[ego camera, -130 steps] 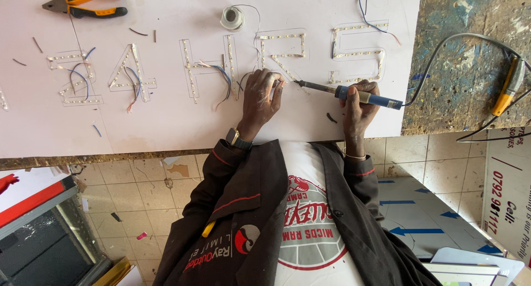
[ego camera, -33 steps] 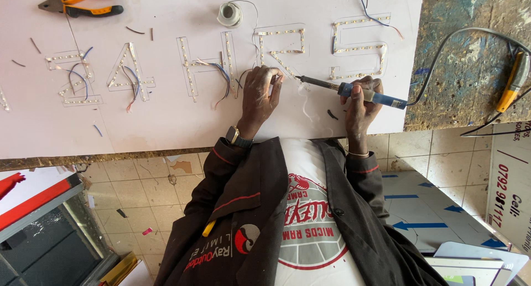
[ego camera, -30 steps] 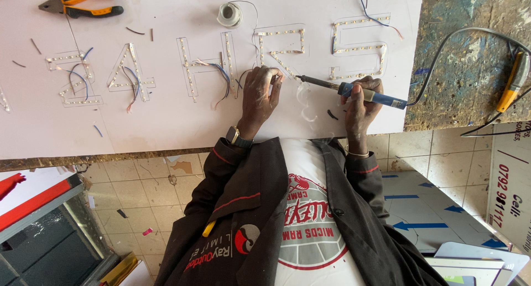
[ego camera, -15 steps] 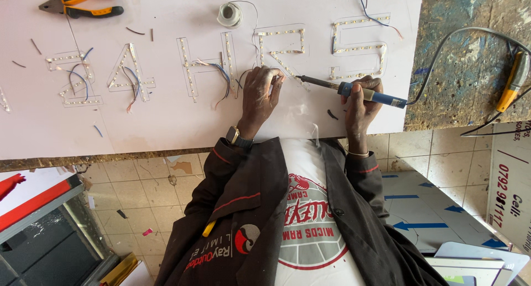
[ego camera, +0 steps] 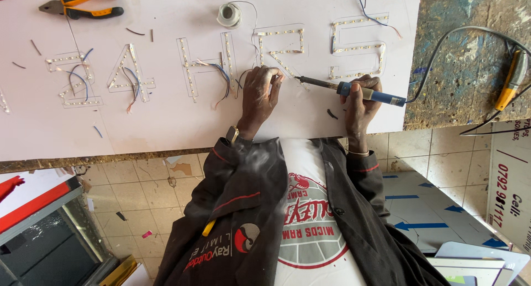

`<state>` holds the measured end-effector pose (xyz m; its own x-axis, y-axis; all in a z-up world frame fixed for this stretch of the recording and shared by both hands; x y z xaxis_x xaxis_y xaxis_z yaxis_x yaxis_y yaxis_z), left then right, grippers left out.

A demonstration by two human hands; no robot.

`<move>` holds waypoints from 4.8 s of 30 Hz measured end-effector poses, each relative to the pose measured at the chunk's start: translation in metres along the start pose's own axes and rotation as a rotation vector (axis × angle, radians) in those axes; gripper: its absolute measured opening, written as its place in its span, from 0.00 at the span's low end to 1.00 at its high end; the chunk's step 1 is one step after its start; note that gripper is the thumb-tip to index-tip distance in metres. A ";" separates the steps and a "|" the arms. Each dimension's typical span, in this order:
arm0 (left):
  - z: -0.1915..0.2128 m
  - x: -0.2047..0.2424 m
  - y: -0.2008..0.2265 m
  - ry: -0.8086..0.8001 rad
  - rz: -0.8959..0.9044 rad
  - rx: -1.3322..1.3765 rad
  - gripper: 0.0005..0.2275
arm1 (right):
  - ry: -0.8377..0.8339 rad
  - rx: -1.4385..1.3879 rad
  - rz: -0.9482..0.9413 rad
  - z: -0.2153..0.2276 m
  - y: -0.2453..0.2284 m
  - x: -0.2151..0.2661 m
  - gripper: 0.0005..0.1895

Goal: The person uses a soldering iron to connect wires to LED strips arranged in the shape of letters on a white board. They hold the soldering iron in their right hand and manipulate the wires with their left hand, applying solder to the connections.

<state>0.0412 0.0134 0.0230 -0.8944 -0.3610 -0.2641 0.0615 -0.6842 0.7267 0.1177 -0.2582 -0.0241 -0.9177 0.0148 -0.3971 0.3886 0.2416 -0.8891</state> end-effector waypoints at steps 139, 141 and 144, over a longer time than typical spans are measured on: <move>0.108 0.112 -0.098 0.418 1.164 0.765 0.15 | 0.079 -0.373 -0.652 0.074 -0.003 -0.092 0.14; 0.097 0.108 -0.058 0.441 1.097 0.724 0.11 | 0.091 -0.376 -0.664 0.077 0.000 -0.090 0.14; 0.033 0.106 -0.041 0.342 1.131 0.984 0.12 | 0.104 -0.377 -0.672 0.081 0.017 -0.087 0.15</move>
<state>-0.0704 0.0241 -0.0144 -0.4334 -0.6042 0.6687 0.1864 0.6659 0.7224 0.2112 -0.3340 -0.0233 -0.9567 -0.1651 0.2398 -0.2911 0.5448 -0.7864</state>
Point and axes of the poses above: each hand's wrist, its own x-axis away from the middle knuckle, its own z-axis out of the back of the hand, y = z × x, the point moved 5 cm from there along -x, towards the middle knuckle, and after that the axes turned 13 degrees about z, right-handed, at the moved point
